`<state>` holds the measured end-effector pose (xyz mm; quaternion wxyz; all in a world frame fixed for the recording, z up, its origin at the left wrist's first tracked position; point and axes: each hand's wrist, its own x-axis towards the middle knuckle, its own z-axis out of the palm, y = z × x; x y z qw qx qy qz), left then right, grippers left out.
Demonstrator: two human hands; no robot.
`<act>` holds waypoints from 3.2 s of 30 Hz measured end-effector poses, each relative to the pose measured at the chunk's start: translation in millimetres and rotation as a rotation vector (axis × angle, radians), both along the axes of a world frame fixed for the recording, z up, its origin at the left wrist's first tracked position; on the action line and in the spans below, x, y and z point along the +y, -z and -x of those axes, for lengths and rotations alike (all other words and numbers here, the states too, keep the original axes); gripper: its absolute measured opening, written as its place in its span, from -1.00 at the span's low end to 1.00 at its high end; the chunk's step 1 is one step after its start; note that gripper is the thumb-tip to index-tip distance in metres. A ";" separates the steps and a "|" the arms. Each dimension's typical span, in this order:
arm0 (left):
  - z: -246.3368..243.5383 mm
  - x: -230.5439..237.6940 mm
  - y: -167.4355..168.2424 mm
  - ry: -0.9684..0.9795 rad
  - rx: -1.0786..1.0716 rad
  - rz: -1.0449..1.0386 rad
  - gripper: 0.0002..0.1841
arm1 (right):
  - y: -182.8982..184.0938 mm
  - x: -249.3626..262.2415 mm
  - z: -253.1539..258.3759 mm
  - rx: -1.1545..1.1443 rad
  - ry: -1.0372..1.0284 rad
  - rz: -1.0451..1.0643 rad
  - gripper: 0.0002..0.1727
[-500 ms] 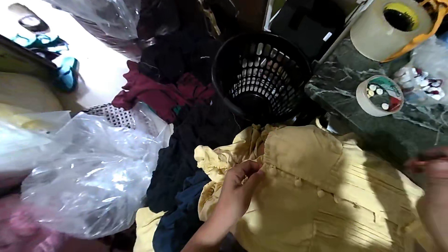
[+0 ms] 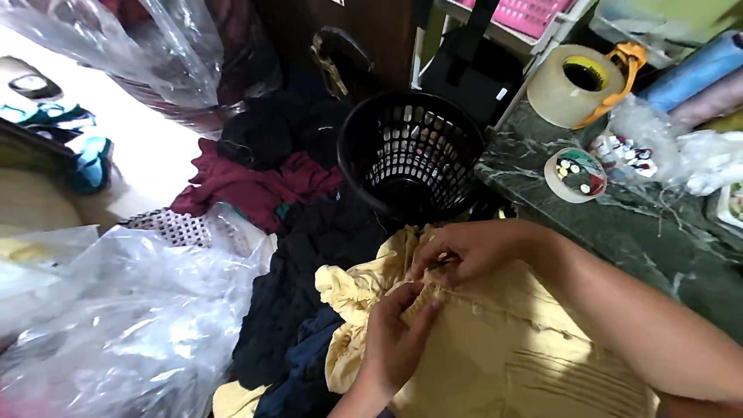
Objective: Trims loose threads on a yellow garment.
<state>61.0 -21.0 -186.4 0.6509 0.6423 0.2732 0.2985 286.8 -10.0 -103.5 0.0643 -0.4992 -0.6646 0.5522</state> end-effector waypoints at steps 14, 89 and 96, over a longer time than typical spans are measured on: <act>-15.4 -6.7 13.8 -0.220 0.032 -0.247 -0.82 | -3.2 -60.2 41.0 -0.326 0.418 -0.325 -0.85; -46.2 -15.4 -12.4 -0.005 0.157 -0.707 -0.71 | -5.3 -111.3 -4.1 -0.033 0.497 -0.405 -0.84; -48.3 -16.7 -8.0 0.014 0.082 -0.580 -0.86 | 12.9 -110.9 -13.8 0.122 0.513 -0.545 -0.90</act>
